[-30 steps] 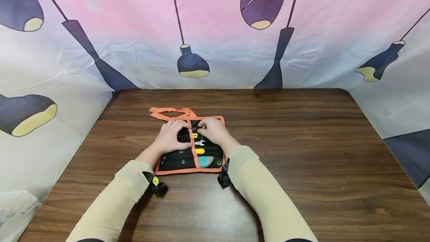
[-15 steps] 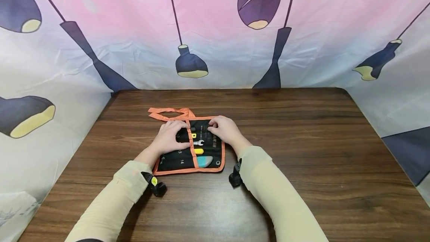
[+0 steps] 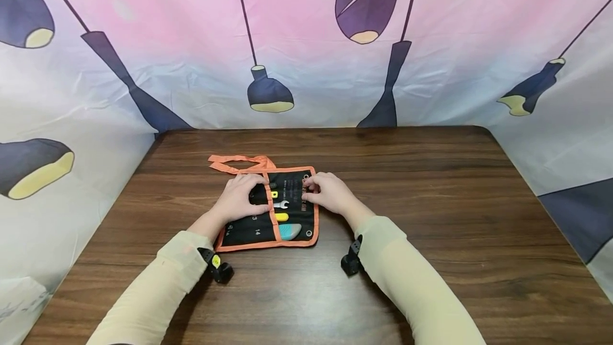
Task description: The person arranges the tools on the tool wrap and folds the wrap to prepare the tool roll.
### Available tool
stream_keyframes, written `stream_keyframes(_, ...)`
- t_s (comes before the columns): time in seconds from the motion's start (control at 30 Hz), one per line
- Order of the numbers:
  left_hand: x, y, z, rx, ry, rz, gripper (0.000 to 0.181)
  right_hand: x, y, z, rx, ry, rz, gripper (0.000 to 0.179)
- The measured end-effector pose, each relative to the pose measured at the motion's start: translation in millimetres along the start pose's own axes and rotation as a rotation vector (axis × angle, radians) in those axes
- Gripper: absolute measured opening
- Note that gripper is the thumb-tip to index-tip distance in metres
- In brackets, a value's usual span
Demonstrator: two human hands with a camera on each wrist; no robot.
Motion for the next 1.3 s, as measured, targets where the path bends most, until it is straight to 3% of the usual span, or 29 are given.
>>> stream_keyframes(0.3,1.6,-1.6,7.6,-0.018,-0.026,-0.012,0.060,-7.5,-6.7,0.5,-0.028,0.022,-0.076,0.040)
stream_keyframes(0.57,3.3,-7.3,16.8,-0.036,-0.053,-0.056,0.061,-14.1,-0.8,7.2,-0.033,0.020,-0.070,0.038)
stream_keyframes(0.93,5.9,-11.7,24.8,-0.039,-0.043,-0.051,0.061,-25.5,5.3,11.2,-0.034,0.033,-0.055,0.038)
stream_keyframes(1.3,-4.0,-3.6,24.1,-0.173,-0.074,-0.048,0.059,-40.6,4.4,4.4,-0.024,0.070,-0.061,0.040)
Point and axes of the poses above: each hand's wrist, its own x-axis towards the middle knuckle, its own y-axis out of the back of the hand, z = x × y, the point moved 7 cm from there along x, towards the middle knuckle, and after that the axes turned 1 degree about x, right-handed, at the moved point
